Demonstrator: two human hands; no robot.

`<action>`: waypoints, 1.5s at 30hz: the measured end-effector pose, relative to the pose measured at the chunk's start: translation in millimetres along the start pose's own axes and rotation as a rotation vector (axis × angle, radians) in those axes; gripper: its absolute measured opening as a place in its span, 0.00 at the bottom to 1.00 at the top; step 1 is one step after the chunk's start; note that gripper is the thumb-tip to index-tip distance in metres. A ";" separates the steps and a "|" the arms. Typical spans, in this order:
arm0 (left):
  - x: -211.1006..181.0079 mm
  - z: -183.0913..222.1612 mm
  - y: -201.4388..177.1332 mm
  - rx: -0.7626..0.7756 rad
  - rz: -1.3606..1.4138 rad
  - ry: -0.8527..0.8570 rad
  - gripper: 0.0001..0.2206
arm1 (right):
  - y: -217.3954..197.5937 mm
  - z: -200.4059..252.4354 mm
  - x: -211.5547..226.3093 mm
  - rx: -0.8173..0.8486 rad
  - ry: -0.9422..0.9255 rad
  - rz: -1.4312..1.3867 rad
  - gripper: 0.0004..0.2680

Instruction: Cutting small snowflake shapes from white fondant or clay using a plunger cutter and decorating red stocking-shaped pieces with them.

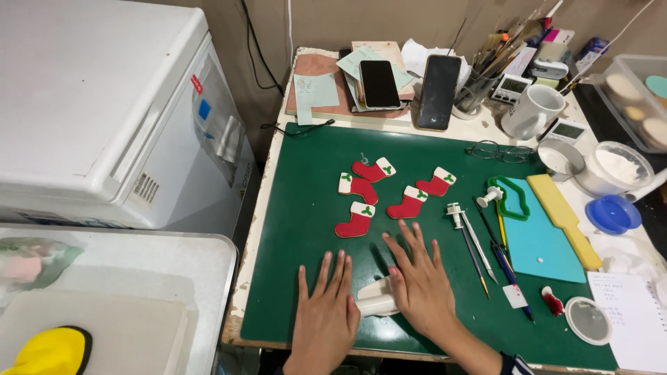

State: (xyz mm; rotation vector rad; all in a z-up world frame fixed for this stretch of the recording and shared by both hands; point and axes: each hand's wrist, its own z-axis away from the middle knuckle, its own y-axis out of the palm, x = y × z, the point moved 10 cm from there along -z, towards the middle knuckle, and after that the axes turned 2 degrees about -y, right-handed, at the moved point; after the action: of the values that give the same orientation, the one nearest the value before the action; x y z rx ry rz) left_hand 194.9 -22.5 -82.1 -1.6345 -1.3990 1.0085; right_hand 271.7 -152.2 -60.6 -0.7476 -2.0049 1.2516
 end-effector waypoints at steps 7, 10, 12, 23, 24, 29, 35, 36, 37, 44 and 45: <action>-18.2 41.6 11.3 0.046 0.162 -0.034 0.29 | 1.6 33.0 9.1 0.059 -0.039 0.066 0.20; -27.7 59.0 14.9 0.026 0.157 0.021 0.28 | 1.2 38.0 7.7 0.127 -0.018 0.008 0.20; -34.1 70.8 21.0 0.019 0.195 0.080 0.16 | -0.8 37.4 2.2 0.154 0.037 -0.204 0.16; -1.8 76.3 -9.3 0.446 0.701 0.109 0.15 | 0.4 33.7 9.4 0.457 0.126 -0.626 0.07; 0.8 67.0 -35.7 0.321 0.765 0.165 0.14 | -3.1 38.0 25.7 0.596 0.060 -0.616 0.08; 12.9 33.8 -44.5 0.202 0.655 0.092 0.17 | -7.1 20.9 0.7 0.299 0.063 -0.504 0.12; 8.8 30.7 0.1 0.311 0.468 0.035 0.31 | 5.0 26.7 16.8 0.178 -0.119 -0.047 0.19; 9.7 37.9 5.5 0.277 0.406 0.017 0.36 | 1.8 29.0 21.6 0.171 -0.129 0.022 0.20; 9.5 39.3 9.4 0.285 0.409 0.013 0.36 | 2.4 27.7 21.5 0.180 -0.127 0.018 0.20; 22.4 -4.6 -11.6 0.122 0.194 -0.005 0.30 | -6.1 -16.3 13.6 0.038 -0.060 -0.031 0.19; 25.2 -13.1 -18.8 0.049 0.111 -0.009 0.30 | -8.0 -22.0 10.3 0.011 -0.024 -0.064 0.19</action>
State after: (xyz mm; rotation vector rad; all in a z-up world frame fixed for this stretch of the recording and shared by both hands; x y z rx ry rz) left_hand 201.5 4.3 -62.1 -1.6886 -1.2915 1.1061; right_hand 281.2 -135.6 -43.6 -0.6608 -2.0235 1.2383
